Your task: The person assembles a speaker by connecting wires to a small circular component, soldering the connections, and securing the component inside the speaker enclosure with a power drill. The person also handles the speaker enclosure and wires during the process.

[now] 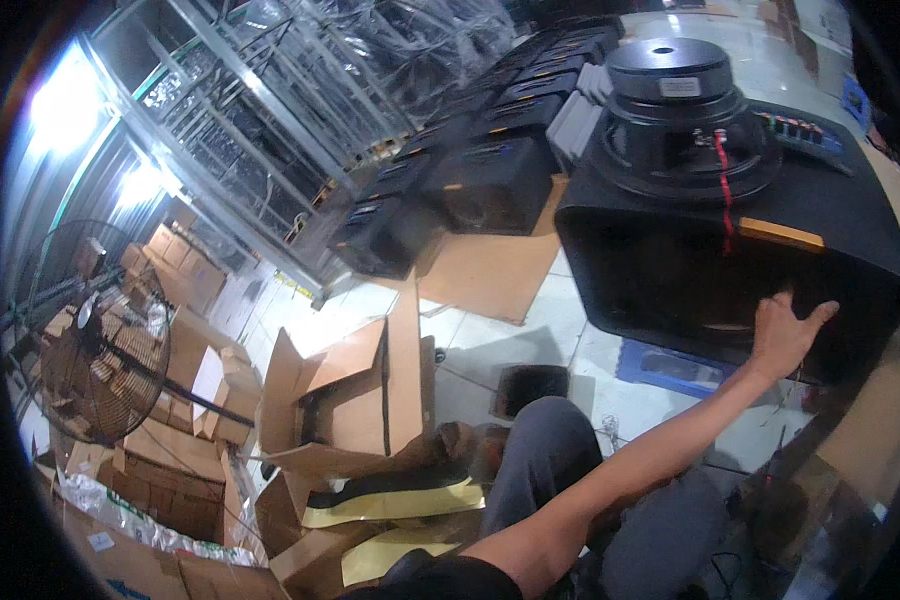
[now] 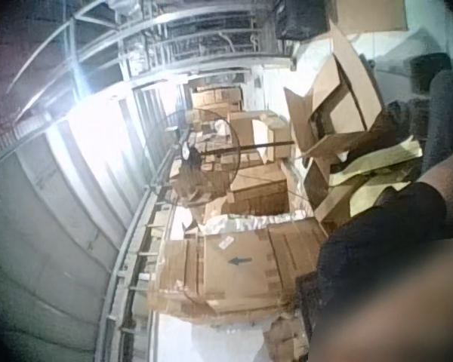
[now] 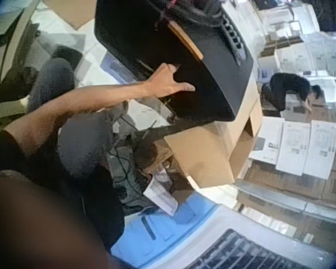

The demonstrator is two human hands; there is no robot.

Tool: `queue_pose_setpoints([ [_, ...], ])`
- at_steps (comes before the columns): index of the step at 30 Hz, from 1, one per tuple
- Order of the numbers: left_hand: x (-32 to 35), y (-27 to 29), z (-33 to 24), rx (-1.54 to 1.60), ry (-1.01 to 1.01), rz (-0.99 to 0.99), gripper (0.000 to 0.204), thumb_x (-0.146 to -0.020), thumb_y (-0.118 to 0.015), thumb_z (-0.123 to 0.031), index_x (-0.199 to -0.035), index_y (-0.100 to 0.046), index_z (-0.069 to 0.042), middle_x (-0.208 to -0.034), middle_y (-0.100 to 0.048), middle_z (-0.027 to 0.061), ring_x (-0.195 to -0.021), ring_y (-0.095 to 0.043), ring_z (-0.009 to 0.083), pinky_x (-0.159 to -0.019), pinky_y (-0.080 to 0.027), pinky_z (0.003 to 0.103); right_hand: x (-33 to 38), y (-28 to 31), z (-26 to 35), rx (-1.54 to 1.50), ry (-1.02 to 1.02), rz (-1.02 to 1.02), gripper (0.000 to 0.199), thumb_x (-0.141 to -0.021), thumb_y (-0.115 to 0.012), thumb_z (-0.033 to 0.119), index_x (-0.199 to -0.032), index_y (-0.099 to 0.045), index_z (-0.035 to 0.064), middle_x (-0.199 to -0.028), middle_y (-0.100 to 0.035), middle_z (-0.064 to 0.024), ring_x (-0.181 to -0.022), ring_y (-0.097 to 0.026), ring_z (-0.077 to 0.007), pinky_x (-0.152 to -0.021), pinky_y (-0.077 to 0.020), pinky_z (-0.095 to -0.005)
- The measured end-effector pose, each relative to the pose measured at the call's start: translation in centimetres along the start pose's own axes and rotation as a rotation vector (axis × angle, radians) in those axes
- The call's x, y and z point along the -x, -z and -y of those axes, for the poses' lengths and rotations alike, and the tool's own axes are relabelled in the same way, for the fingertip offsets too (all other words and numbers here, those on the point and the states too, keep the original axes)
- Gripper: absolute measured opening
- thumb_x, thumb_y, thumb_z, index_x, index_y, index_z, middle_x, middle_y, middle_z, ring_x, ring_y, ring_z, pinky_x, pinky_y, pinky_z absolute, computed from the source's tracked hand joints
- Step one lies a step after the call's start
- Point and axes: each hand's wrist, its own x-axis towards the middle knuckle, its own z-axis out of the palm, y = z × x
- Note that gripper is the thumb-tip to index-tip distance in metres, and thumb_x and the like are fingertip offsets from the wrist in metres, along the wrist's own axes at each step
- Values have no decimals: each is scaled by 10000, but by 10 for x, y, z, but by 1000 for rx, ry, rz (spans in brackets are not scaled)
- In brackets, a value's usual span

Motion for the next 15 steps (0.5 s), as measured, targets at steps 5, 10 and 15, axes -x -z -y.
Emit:
queue_pose_setpoints([
  [5,-2,7,-6,72,46,30,567,-837,-836,-454,-865,-681,90,-835,-719,213,-737,-666,287,-737,-543,422,13,-14,-2,-3,-11,31,224,-905,-707,164,-1081,-709,25,-1017,-722,-150,-944,-681,-291,-855,-550,-393],
  [10,-6,4,-2,5,49,18,467,-836,-865,-338,-839,-666,84,-861,-745,173,-773,-675,201,-743,-545,377,21,-31,0,-9,-12,55,226,-902,-704,163,-1081,-705,26,-1023,-719,-152,-952,-679,-302,-857,-549,-400],
  [15,-4,2,1,24,-83,-64,490,-834,-873,-350,-845,-653,88,-869,-744,168,-775,-665,206,-746,-539,371,29,-45,1,-26,-3,58,228,-899,-701,163,-1082,-701,27,-1029,-716,-154,-961,-677,-313,-858,-548,-406],
])
